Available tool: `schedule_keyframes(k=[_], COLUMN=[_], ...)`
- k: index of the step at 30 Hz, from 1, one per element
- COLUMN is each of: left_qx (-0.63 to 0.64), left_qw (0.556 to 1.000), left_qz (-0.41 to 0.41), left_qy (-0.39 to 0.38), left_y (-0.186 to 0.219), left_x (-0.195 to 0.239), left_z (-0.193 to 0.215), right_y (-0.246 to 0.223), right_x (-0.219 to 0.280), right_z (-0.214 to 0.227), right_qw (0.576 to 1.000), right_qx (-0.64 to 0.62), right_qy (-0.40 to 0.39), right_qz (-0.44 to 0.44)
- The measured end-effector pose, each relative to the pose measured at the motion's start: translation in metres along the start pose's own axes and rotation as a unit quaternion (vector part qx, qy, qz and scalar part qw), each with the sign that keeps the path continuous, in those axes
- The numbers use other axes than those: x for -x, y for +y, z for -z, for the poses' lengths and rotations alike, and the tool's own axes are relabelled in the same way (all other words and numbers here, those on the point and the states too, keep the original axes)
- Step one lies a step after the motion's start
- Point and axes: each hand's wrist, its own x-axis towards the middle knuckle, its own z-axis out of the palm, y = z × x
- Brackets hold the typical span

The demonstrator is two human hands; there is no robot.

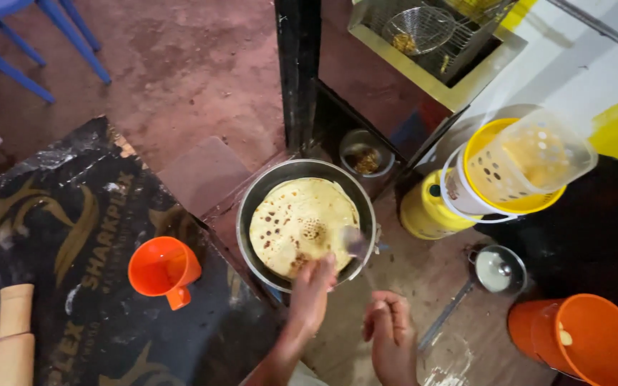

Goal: Cooking chapatis in a pan, including flipping by hand, pressing to ensure even cooking, and applying oil with a spoon.

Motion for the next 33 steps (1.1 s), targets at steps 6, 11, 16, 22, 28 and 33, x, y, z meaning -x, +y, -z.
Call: schedule_keyframes(k=[6, 11, 16, 22, 28, 33], left_qx=[0.372, -0.043, 0.013, -0.025, -0.071, -0.086], left_qw=[0.913, 0.993, 0.994, 0.981, 0.973, 0.967], left_qz=[0.163, -0.035, -0.065, -0.166, -0.210, -0.227], left_qy=[0.042, 0.104, 0.086, 0.094, 0.069, 0.076], left_y=[-0.027, -0.078, -0.099, -0.090, -0.077, -0.081], left_x=[0.034, 0.029, 0.024, 0.022, 0.022, 0.022], left_z=[0.042, 0.110, 0.112, 0.113, 0.121, 0.120], right_y=[-0.014, -0.033, -0.005, 0.016, -0.029, -0.057], right_x=[-0.023, -0.155, -0.220, -0.209, -0.116, -0.170], right_z=[-0.043, -0.129, -0.176, -0.185, -0.211, -0.178], right_qw=[0.926, 0.581, 0.386, 0.497, 0.751, 0.508], right_qx=[-0.010, 0.336, 0.377, 0.398, 0.581, 0.537], right_qy=[-0.356, -0.459, -0.538, -0.472, -0.278, -0.351], right_qz=[0.128, 0.582, 0.648, 0.610, 0.148, 0.575])
